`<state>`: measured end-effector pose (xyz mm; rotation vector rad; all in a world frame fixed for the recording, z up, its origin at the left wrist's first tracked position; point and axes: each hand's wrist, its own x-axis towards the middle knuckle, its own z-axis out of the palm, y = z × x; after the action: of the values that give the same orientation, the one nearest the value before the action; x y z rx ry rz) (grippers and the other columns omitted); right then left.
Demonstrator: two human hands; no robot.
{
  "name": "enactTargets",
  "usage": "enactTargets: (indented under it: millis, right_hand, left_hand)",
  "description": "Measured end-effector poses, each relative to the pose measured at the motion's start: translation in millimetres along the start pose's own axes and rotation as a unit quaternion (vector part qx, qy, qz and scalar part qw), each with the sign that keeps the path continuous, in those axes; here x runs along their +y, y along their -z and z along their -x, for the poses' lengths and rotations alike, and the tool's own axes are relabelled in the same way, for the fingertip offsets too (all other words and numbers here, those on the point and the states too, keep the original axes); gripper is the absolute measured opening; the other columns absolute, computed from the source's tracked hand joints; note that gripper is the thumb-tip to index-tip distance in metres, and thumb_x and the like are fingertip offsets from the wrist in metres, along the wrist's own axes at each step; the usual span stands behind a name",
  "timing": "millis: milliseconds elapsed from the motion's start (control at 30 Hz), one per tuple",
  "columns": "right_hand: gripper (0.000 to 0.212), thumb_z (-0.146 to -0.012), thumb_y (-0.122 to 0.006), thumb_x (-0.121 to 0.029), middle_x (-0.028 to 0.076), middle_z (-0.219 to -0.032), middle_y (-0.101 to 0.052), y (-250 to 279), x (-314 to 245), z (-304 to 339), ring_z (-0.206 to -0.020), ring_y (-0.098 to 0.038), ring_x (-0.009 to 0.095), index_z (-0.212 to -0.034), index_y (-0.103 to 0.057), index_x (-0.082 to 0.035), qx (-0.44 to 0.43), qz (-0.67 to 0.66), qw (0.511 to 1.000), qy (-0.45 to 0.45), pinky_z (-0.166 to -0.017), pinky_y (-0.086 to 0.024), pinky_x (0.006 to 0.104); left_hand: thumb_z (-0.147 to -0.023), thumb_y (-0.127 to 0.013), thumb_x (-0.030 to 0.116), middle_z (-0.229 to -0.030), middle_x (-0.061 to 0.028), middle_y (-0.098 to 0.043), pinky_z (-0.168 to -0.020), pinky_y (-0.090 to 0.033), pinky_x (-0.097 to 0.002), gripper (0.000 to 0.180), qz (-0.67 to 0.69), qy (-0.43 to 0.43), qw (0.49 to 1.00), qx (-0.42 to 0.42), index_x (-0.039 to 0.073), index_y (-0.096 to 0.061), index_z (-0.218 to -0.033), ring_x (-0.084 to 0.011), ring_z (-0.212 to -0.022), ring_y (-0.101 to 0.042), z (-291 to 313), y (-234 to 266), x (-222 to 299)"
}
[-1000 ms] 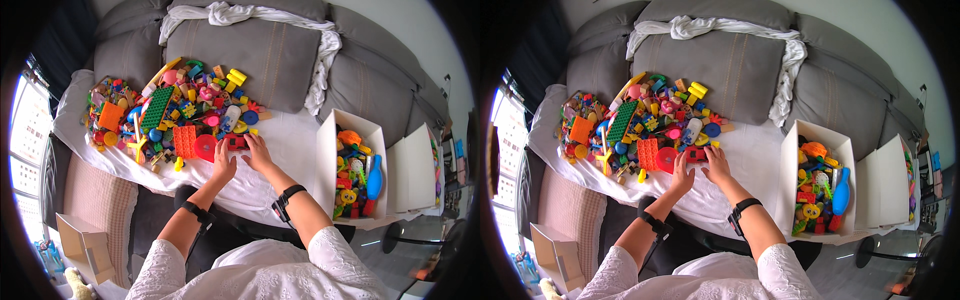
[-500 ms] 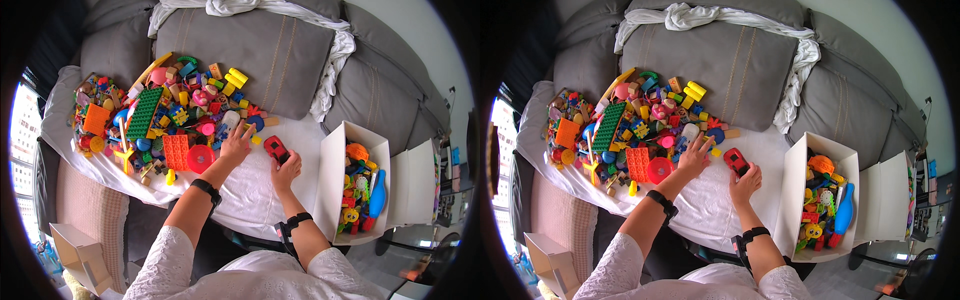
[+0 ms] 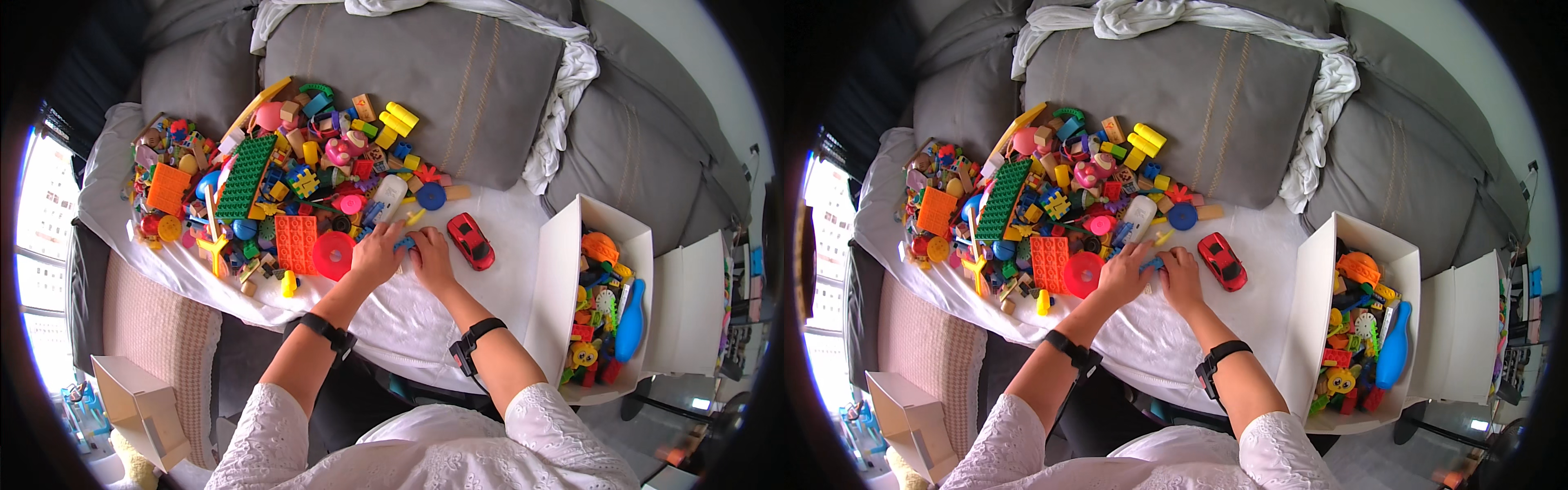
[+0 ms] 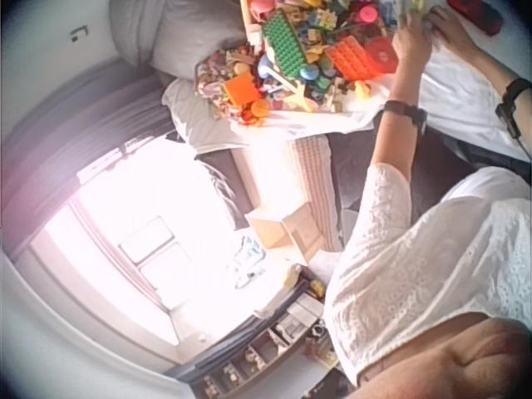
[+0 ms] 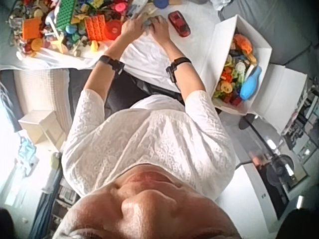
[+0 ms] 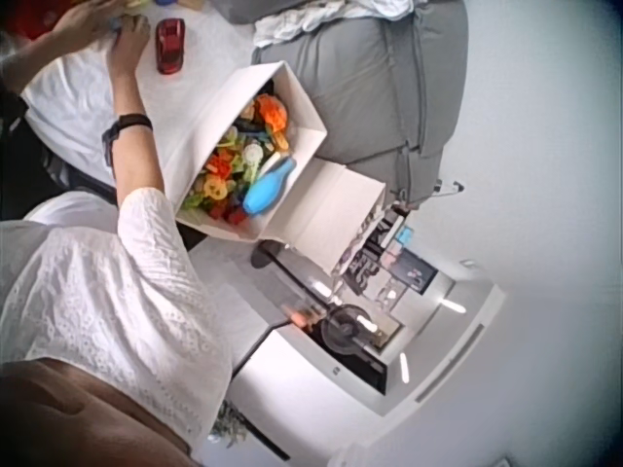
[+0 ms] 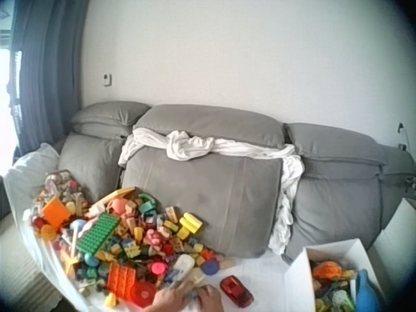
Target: The person picks up toy blocks, a toy car, and a bowling pin from a pile on a bed and places them into white plastic bins.
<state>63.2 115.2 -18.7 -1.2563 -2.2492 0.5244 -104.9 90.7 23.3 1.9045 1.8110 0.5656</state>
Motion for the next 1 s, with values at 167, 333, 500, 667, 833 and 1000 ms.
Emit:
enactTargets:
  millis: [167,333,500,667,833,1000]
  right_hand:
    - [0.033,-0.084,-0.060,-0.004,0.016,-0.112,-0.052,-5,-14,25,-0.102,-0.051,0.037,-0.117,-0.059,-0.006,0.084,0.017,0.996,-0.024,-0.089,-0.044,0.0435]
    - [0.035,-0.088,-0.057,-0.002,0.020,-0.107,-0.055,4,2,30,-0.098,-0.056,0.039,-0.123,-0.053,0.000,0.037,-0.031,0.997,-0.056,-0.082,-0.047,0.0452]
    - [0.060,-0.090,-0.057,-0.008,0.024,-0.120,-0.055,4,-3,17,-0.094,-0.061,0.042,-0.145,-0.032,-0.013,0.122,0.000,0.992,-0.043,-0.076,-0.051,0.0463]
    - [0.063,-0.092,-0.058,-0.019,0.023,-0.114,-0.058,7,2,-18,-0.092,-0.062,0.041,-0.147,-0.029,-0.018,-0.070,0.085,0.978,-0.179,-0.072,-0.052,0.0488]
    - [0.046,-0.089,-0.061,-0.017,0.019,-0.100,-0.065,1,13,9,-0.086,-0.064,0.039,-0.130,-0.042,-0.013,-0.018,0.089,0.991,-0.097,-0.069,-0.052,0.0479]
    - [0.037,-0.086,-0.064,-0.012,0.015,-0.096,-0.066,7,8,35,-0.082,-0.065,0.037,-0.117,-0.044,-0.012,0.079,-0.018,0.992,-0.095,-0.067,-0.051,0.0486]
  left_hand:
    - [-0.083,-0.069,0.027,-0.108,-0.0093,-0.056,-0.081,-0.053,-0.0417,0.035,-0.107,-0.092,0.989,-0.037,0.016,-0.057,-0.115,-0.0329,-0.104,-0.059,-7,-9,1]
    - [-0.085,-0.066,0.021,-0.105,-0.0091,-0.056,-0.080,-0.052,-0.0406,0.040,-0.072,-0.095,0.993,0.024,0.011,-0.051,-0.120,-0.0314,-0.101,-0.058,19,-30,-6]
    - [-0.083,-0.066,0.024,-0.109,-0.0072,-0.052,-0.077,-0.052,-0.0398,0.048,-0.170,-0.102,0.977,0.079,0.018,-0.049,-0.127,-0.0256,-0.100,-0.055,49,-30,-2]
    - [-0.085,-0.061,0.020,-0.110,-0.0088,-0.050,-0.065,-0.057,-0.0361,0.036,-0.233,-0.100,0.967,0.036,0.018,-0.049,-0.119,-0.0269,-0.101,-0.054,29,-37,-7]
    - [-0.085,-0.058,0.016,-0.110,-0.0090,-0.050,-0.064,-0.057,-0.0362,0.030,-0.274,-0.065,0.959,0.008,0.017,-0.049,-0.114,-0.0278,-0.102,-0.056,19,-47,1]
    - [-0.087,-0.055,0.017,-0.103,-0.0064,-0.056,-0.068,-0.057,-0.0374,0.028,-0.316,-0.080,0.945,0.021,0.018,-0.052,-0.114,-0.0272,-0.097,-0.060,18,-48,-7]
